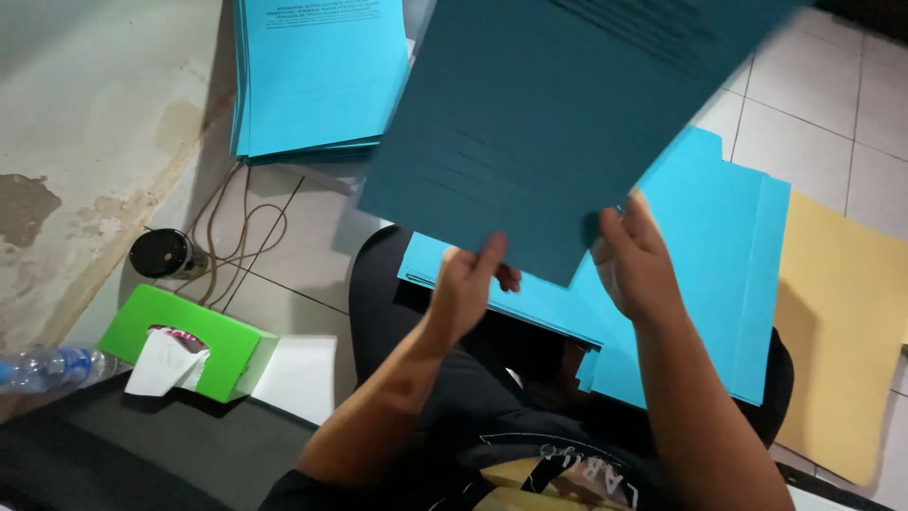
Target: The person sits cross-legged and repeatedly folds light blue sheets of paper in half by hand. They smooth the creases with their palms and stack the folded sheets on top of the existing pile.
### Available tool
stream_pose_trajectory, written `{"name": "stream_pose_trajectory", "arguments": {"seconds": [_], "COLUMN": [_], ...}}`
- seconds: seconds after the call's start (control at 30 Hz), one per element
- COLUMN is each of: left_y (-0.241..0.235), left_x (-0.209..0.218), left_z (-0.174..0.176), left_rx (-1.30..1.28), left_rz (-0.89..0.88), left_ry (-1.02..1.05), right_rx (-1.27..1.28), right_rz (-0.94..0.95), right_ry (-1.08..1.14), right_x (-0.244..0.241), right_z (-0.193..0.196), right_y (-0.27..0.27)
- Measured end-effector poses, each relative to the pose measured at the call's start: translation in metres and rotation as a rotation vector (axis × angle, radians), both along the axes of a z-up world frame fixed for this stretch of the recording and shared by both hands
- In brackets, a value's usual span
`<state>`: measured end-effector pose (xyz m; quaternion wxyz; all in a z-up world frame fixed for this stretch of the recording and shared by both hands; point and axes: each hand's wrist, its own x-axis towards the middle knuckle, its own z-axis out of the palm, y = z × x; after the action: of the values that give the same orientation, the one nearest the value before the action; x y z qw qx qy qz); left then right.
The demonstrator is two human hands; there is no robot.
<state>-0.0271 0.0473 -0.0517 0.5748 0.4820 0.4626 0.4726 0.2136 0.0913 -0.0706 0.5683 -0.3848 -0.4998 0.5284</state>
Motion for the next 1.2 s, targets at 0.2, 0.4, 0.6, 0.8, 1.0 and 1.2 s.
{"name": "stream_pose_trajectory", "arguments": {"seconds": [0.2,0.4,0.6,0.8,1.0,1.2], "left_y": [0.088,0.159,0.13,0.088,0.009,0.012], "left_x": [-0.065,-0.123,-0.116,-0.011,0.104,0.101], "left_z": [-0.004,-0.016,0.002,-0.097,-0.046,-0.032], "left_rx": [0.071,-0.099,-0.22,0.167,0.861,0.836], "left_rz": [0.44,0.728,0.776,0.351,-0.443,-0.731], "left_ry": [-0.298,-0.234,-0.076,-0.276,0.756,0.986], "right_rx": [-0.016,0.065,-0.19,0.047,0.124,0.018], "right_rz": [0.105,-0.037,0.035,0.007,0.024,-0.013], "right_ry": [-0.623,-1.115,-1.222,-1.112,-1.03,-1.299], "right_x": [0.005,0.045,0.035,0.049,0.087,0.105], "right_z": [0.046,-0.027,-0.019,-0.031,-0.032,-0.013], "right_y": [-0.002,-0.001,-0.003,-0.006,-0.04,-0.139]}}
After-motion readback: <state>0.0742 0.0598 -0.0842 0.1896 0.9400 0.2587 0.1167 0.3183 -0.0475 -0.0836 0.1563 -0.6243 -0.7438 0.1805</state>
